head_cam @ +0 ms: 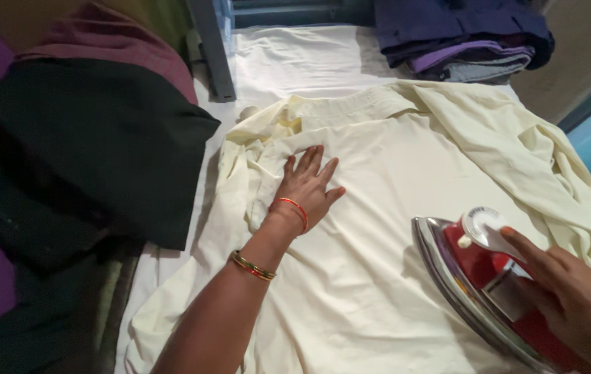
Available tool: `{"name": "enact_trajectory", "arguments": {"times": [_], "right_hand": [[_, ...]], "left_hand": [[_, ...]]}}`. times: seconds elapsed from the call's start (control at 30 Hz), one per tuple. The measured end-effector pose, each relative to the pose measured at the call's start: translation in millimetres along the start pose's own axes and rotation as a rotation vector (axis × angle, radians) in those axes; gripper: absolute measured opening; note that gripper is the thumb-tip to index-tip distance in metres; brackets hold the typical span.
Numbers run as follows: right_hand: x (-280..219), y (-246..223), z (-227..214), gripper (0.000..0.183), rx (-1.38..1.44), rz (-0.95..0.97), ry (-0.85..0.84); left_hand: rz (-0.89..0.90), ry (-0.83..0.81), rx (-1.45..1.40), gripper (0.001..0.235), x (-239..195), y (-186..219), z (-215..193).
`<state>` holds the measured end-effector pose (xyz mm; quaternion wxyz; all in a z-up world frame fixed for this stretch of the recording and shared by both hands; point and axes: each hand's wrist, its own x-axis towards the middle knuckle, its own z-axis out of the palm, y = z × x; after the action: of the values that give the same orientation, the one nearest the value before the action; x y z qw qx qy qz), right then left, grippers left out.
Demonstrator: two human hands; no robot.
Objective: The person irons a shirt using an electric iron on a flat surface, moving the iron across the fabric and smoothing it by hand.
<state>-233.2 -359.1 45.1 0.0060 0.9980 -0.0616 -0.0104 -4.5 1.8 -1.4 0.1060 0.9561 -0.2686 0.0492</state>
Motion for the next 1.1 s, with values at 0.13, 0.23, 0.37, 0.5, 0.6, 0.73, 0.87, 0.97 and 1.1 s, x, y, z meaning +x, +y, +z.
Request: {"name": "enact_trajectory", "arguments": {"times": [0.13, 0.23, 0.37, 0.5, 0.6, 0.73, 0.87, 0.97, 1.1], "right_hand": [[18, -48, -41, 0.080, -0.146, 0.125, -0.191], [37, -83, -64, 0.074, -0.050, 0.176, -0.245], [65, -115, -82, 0.069, 0.063, 0.107, -0.134], [98, -140, -92, 0.065, 0.140, 0.094, -0.093], [123, -152, -92, 0.064, 0.204, 0.006, 0.031], [157, -164, -86, 0.064, 0.223, -0.073, 0.156], [180, -168, -81, 0.069, 0.188, -0.061, 0.180], [185, -165, -75, 0.069, 0.178, -0.091, 0.216], [176, -158, -71, 0.071, 0.206, -0.126, 0.224]], "left_hand": [[-0.007, -0.012, 0.006, 0.067, 1, 1, 0], [-0.001, 0.002, 0.023, 0.066, 0, 1, 1], [0.001, 0.008, 0.016, 0.066, 1, 1, 1], [0.005, 0.013, 0.034, 0.065, 0, 1, 2], [0.007, 0.019, 0.034, 0.066, 0, 0, 2], [0.013, 0.024, 0.039, 0.067, 1, 0, 1], [0.008, 0.003, 0.036, 0.066, 2, 0, 2], [0.016, 0.024, 0.029, 0.066, 1, -1, 5], [0.029, 0.076, 0.019, 0.064, 2, -2, 5]]}}
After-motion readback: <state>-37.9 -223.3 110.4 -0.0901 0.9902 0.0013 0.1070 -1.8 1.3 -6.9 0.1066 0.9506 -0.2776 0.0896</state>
